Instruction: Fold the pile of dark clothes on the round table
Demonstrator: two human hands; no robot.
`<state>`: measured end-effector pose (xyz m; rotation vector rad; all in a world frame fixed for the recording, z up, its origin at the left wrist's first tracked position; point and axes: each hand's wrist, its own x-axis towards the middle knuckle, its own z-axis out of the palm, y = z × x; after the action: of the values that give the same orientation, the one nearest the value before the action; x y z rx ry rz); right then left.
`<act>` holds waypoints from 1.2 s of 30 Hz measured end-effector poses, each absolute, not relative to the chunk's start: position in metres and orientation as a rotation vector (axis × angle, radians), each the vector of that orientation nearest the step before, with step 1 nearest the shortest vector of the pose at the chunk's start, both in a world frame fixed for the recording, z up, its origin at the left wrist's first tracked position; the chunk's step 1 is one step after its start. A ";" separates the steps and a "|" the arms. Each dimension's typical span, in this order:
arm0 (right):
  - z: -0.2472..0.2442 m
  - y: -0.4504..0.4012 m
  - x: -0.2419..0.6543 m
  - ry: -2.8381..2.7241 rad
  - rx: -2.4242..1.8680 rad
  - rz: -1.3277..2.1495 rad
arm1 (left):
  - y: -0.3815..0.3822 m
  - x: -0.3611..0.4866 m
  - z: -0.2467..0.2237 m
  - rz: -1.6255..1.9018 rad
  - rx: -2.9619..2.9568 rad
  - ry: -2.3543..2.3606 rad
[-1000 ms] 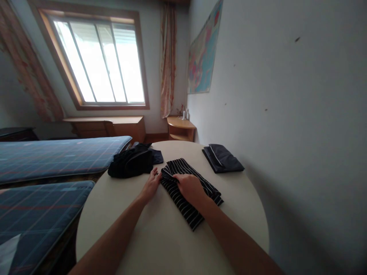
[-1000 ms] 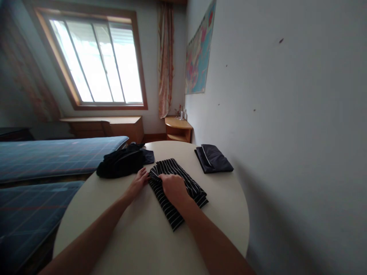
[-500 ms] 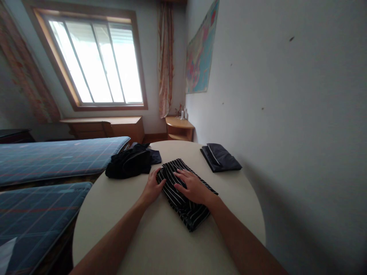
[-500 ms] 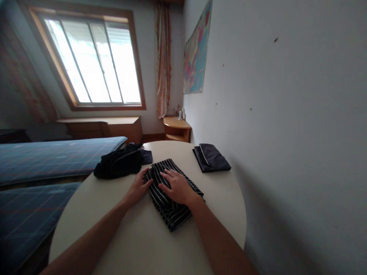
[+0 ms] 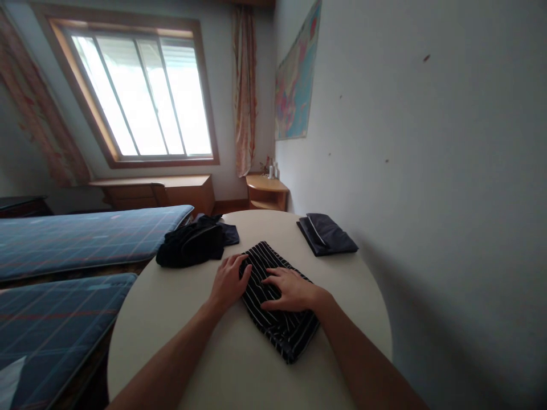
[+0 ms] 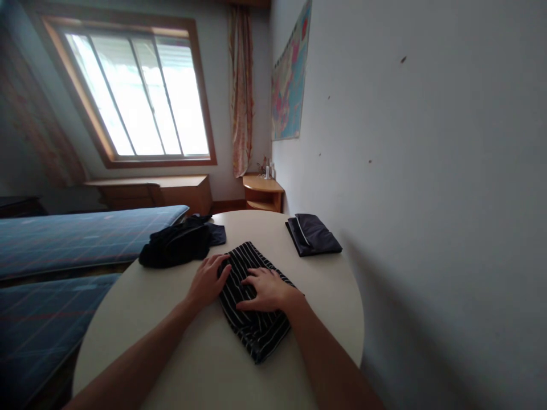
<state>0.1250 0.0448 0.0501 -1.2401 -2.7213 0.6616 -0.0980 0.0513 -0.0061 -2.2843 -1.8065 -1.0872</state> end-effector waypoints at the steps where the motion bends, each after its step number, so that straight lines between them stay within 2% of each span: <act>1: 0.051 0.047 0.128 -2.714 -1.183 0.675 | 0.051 -0.098 -0.004 -1.089 -2.297 -1.768; 5: 0.046 0.055 0.130 -2.648 -0.969 0.702 | 0.047 -0.099 -0.007 -0.889 -2.493 -1.742; 9: 0.035 0.058 0.121 -2.525 -1.094 0.542 | 0.043 -0.101 -0.012 -0.683 -2.407 -1.958; 12: 0.024 0.057 0.113 -2.455 -1.269 0.424 | 0.039 -0.102 -0.009 -0.727 -2.439 -1.843; 16: 0.008 0.060 0.109 -2.512 -1.476 0.517 | 0.034 -0.098 -0.008 -0.687 -2.681 -1.622; 20: 0.000 0.072 0.112 -2.548 -1.467 0.486 | 0.031 -0.094 -0.014 -0.546 -2.733 -1.705; 27: 0.004 0.095 0.128 -2.573 -1.155 0.306 | 0.029 -0.081 -0.024 -0.521 -2.569 -1.871; 31: 0.007 0.092 0.148 -2.455 -1.292 0.223 | 0.035 -0.074 -0.027 -0.498 -2.507 -1.942; 36: 0.005 0.077 0.168 -2.435 -1.475 0.332 | 0.048 -0.079 -0.024 -0.493 -2.596 -1.967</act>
<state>0.1682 0.0773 0.0049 -1.4752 -2.4346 0.3324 -0.0790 0.0479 -0.0243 -2.5961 -1.9670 -0.4934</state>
